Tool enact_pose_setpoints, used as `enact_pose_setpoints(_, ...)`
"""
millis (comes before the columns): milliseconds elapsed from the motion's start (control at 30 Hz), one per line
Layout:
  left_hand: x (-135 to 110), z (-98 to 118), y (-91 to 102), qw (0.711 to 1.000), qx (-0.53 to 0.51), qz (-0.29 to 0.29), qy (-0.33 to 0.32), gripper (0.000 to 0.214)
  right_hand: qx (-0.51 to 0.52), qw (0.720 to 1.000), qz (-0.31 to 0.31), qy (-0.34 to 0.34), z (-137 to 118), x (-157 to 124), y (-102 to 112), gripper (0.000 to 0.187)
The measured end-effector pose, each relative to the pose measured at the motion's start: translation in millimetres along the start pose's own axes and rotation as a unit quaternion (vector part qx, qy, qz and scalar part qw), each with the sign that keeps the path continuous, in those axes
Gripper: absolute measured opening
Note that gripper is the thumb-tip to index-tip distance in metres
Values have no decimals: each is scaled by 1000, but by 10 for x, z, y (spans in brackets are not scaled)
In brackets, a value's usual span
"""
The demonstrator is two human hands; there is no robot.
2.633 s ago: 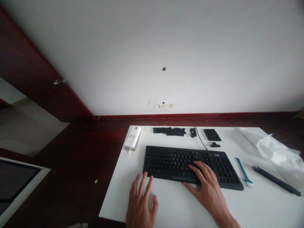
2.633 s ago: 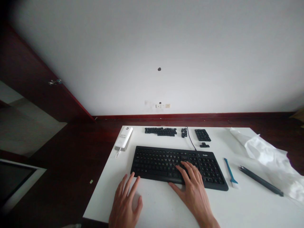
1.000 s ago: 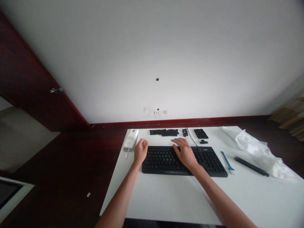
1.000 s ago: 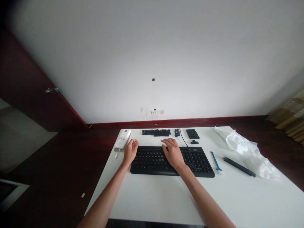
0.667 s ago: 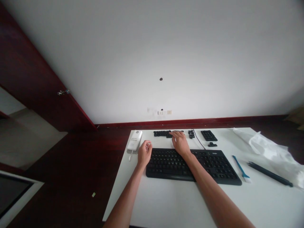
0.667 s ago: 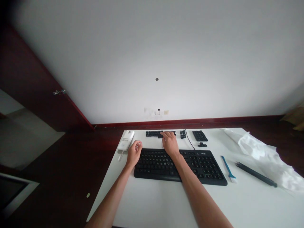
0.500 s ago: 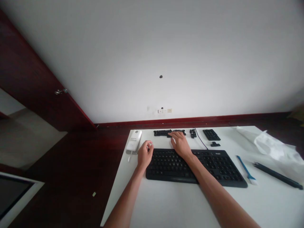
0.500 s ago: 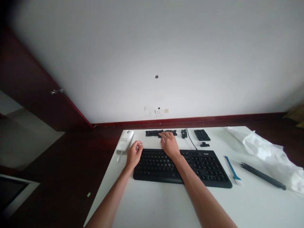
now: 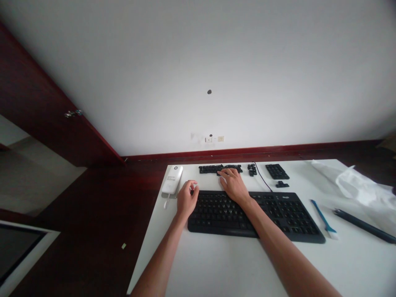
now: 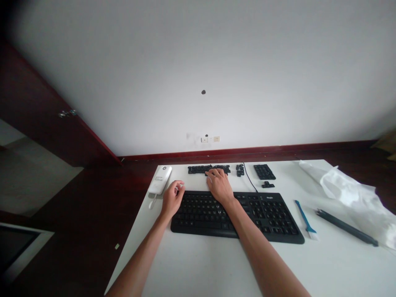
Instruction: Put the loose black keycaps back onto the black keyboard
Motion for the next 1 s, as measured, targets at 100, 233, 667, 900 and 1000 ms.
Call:
enact_pose_setpoints(100, -2, -3, -1, 1000, -1, 1, -4, 22, -3, 1000, -6, -3, 13, -7, -20, 39)
enact_pose_setpoints(233, -3, -20, -8, 1000, -4, 2, -6, 23, -9, 1000, -21, -14, 17, -8, -35, 38)
enact_pose_setpoints(667, 13, -31, -14, 1000, -5, 2, 4, 21, 54, 999, -2, -3, -40, -40, 50, 25)
enact_pose_setpoints(900, 3, -26, -5, 1000, -5, 5, 14, 26, 97, 995, -3, 22, -51, -6, 83, 41)
enact_pose_setpoints(1000, 4, -21, -10, 1000, -2, 4, 13, 27, 97, 995, -21, 10, -42, 14, 42, 48)
Point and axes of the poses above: each hand's wrist, its own x-axis towards the middle knuckle, its own y-axis out of the back of the hand, z = x × y, the point moved 4 cm from there along x, towards the middle knuckle, and after that the axes turned 4 degrees about y, right-handed, at the moved point
